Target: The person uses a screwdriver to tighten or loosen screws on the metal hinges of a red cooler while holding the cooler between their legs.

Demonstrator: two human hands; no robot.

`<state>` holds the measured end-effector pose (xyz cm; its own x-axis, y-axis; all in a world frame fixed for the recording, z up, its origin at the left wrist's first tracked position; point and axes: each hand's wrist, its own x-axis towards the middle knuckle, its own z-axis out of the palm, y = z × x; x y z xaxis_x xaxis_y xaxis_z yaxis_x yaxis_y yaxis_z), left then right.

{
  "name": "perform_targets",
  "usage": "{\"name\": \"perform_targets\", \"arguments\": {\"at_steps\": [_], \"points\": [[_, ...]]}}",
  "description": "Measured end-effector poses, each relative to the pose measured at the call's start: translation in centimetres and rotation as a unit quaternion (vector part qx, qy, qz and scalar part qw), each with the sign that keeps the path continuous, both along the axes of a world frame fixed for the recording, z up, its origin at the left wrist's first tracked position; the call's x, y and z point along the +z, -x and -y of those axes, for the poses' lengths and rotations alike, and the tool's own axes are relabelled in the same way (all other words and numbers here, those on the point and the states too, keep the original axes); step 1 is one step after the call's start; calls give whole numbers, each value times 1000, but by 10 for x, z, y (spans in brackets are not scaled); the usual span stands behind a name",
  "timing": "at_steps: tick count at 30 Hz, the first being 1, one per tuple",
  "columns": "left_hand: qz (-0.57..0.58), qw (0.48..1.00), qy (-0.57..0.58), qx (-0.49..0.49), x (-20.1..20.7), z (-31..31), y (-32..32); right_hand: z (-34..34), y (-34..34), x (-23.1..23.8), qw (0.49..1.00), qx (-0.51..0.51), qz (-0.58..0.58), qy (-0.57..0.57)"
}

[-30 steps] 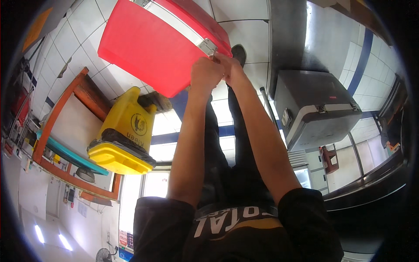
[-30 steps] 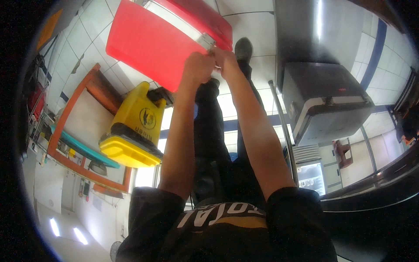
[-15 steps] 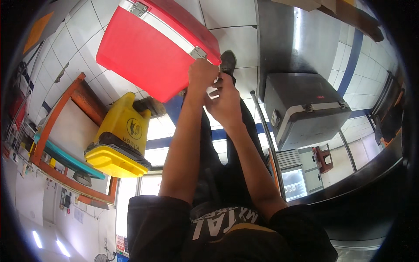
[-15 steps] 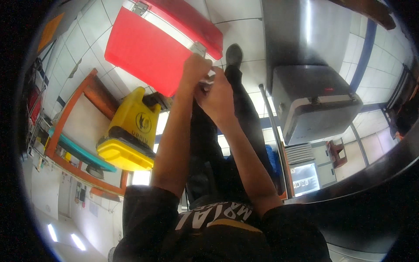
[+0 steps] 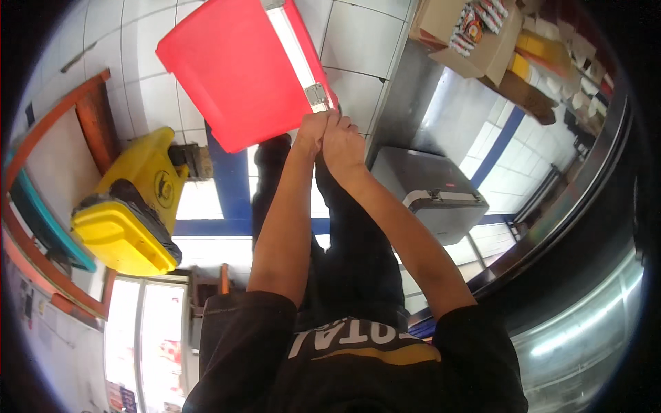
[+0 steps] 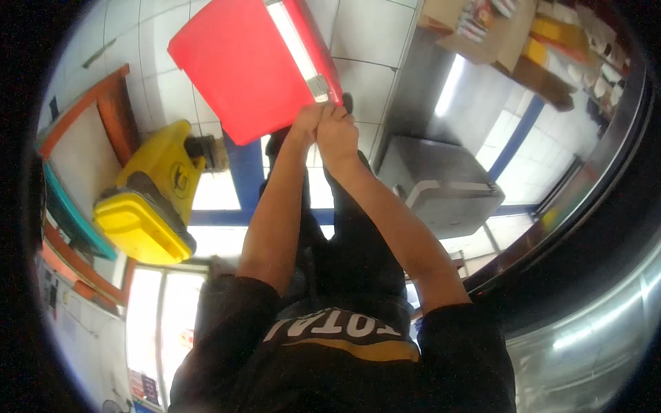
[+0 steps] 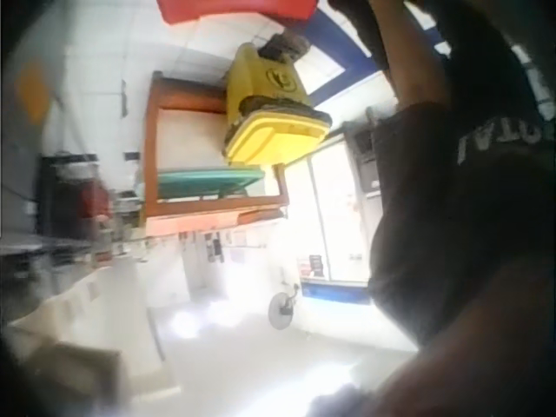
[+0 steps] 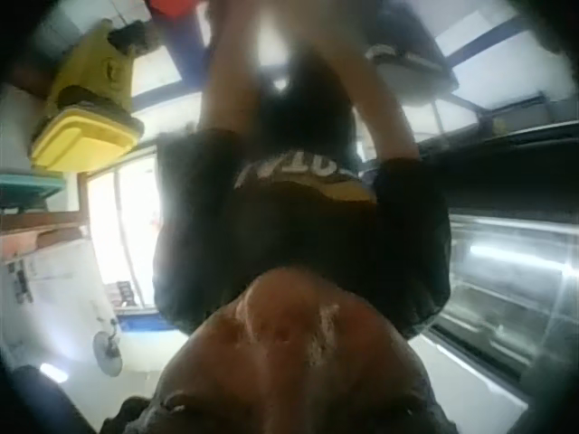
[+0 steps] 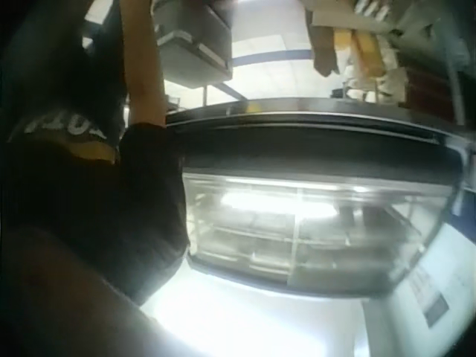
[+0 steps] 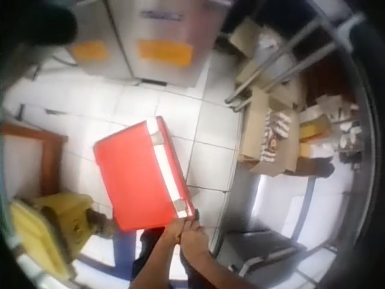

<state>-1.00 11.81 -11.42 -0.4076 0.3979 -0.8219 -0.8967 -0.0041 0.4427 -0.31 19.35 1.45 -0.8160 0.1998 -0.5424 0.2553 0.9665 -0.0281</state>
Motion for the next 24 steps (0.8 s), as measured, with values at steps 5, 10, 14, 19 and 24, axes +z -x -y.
{"name": "perform_targets", "arguments": {"at_steps": [5, 10, 14, 19, 24], "points": [[297, 909, -115, 267, 44, -4, -22, -3, -7, -19, 991, -21, 125, 33], [335, 821, -227, 403, 46, 2, -19, 3, 5, -25, 971, -216, 65, 85], [327, 840, -245, 357, 43, -23, -4, -37, -3, -41, 957, -246, 100, 119], [323, 837, -187, 399, 14, -9, -44, 2, 20, 21, 981, -120, 144, 48], [194, 953, -109, 205, 32, -16, -28, -5, 12, 1, 982, 92, 167, 2]]}}
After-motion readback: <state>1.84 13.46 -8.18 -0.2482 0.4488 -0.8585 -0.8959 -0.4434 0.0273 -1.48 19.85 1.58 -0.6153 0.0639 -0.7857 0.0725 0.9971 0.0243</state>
